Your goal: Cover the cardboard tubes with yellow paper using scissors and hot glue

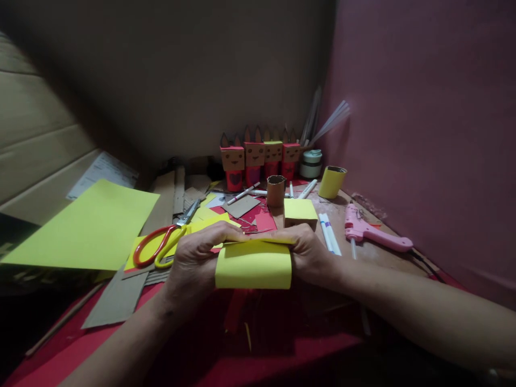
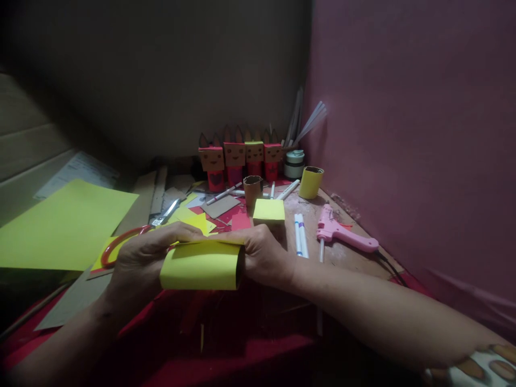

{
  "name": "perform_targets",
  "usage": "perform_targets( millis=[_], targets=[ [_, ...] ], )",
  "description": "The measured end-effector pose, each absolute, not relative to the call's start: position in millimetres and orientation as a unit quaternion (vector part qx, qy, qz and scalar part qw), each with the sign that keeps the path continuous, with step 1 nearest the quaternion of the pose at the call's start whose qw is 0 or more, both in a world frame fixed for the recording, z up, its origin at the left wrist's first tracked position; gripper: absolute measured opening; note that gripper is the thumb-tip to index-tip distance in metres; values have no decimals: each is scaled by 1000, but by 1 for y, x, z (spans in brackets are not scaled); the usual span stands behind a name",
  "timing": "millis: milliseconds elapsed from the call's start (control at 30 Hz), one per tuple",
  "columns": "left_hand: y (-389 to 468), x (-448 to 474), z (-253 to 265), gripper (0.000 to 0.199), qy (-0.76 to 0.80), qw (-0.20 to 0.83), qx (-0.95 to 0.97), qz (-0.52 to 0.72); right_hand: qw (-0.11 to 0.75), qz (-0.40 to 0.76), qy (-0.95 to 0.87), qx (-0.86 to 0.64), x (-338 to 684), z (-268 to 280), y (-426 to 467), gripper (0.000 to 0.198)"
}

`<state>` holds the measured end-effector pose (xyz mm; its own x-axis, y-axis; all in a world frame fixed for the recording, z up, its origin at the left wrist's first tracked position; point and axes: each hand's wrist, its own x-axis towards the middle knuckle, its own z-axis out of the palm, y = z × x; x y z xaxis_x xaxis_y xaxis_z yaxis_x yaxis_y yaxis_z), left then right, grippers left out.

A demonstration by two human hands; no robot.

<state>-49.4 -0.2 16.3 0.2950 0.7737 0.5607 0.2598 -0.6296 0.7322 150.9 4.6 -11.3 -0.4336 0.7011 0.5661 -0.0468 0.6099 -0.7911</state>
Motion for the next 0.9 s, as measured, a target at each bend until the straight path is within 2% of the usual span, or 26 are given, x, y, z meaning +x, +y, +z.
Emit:
perform_targets(
  millis=[233, 433, 533, 733, 900],
  targets=[
    [-3, -43, 21, 11, 360, 302, 740, 481, 493, 410, -732, -230, 153, -10, 2, 35],
    [-5, -44, 22, 4, 399, 342, 711, 467, 496, 375, -750, -224, 154, -8, 1, 28],
    [-5, -45, 21, 4, 403, 334, 705, 479, 494, 368, -756, -220, 153, -9, 3, 31],
    [-3, -46, 17, 6, 379, 319, 726, 477, 502, 282, -790, -210, 154, -5, 4, 30],
    [-6, -47, 15, 8, 355, 295, 749, 475, 514, 302, -779, -194, 153, -4, 3, 28]
  ],
)
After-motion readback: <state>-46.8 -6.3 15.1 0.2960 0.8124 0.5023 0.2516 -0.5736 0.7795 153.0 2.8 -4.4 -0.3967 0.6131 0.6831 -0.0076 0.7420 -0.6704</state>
